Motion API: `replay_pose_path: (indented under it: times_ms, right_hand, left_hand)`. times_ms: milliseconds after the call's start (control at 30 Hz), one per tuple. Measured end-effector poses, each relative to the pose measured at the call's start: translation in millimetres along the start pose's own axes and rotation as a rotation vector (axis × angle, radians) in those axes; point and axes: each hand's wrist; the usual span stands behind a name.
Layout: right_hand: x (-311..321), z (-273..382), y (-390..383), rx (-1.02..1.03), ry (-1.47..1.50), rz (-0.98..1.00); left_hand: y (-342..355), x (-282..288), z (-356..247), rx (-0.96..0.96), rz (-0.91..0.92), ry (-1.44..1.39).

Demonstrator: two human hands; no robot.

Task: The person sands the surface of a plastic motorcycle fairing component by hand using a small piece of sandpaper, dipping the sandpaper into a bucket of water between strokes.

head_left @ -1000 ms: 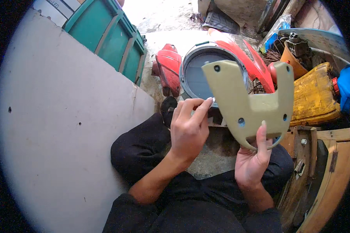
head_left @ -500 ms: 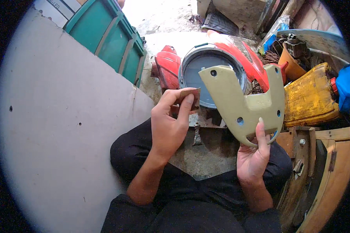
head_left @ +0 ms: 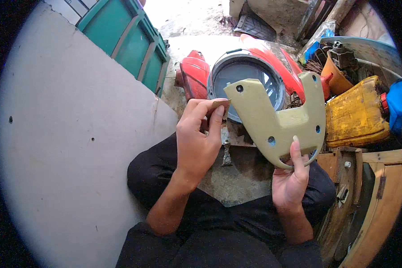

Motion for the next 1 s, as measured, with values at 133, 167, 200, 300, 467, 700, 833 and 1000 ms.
replay_pose_path:
  times_ms: [133, 167, 200, 300, 467, 700, 833, 1000]
  right_hand:
    - [-2.9, 0.6, -1.1, 0.001, -0.003, -0.006]
    - [-2.4, 0.5, -1.0, 0.002, -0.005, -0.002]
    - [-1.7, 0.4, -1.0, 0.003, -0.005, 0.002]
    - [-0.2, 0.1, -1.0, 0.006, -0.002, 0.012]
    - [-3.7, -0.8, -0.4, 0.043, 0.002, -0.01]
    - [0.0, -0.8, 3.8, 0.025, -0.021, -0.021]
    - [0.0, 2.7, 5.4, 0.003, -0.019, -0.075]
    - [0.7, 4.7, 6.2, -0.019, 0.015, -0.054]
  left_hand:
    - [0.7, -0.8, -5.0, -0.131, 0.007, 0.147]
    - [0.7, -1.7, -6.1, -0.16, 0.008, 0.168]
    - [0.7, -2.1, -7.1, -0.189, 0.009, 0.19]
    - [1.3, -1.0, -8.6, -0.178, 0.039, 0.19]
    - [-2.4, -3.2, -12.9, -0.199, 0.077, 0.185]
    - [-1.9, 0.0, -11.3, -0.227, 0.162, 0.152]
    - [3.4, 5.3, -6.5, -0.18, 0.007, 0.151]
    - [4.8, 3.8, 1.3, -0.028, -0.134, -0.013]
Point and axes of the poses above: each hand's wrist, its own y-axis towards the middle knuckle, its own x-axis out of the back of the hand, z = x × y, and after that the axes turned 1 degree about z, right-handed
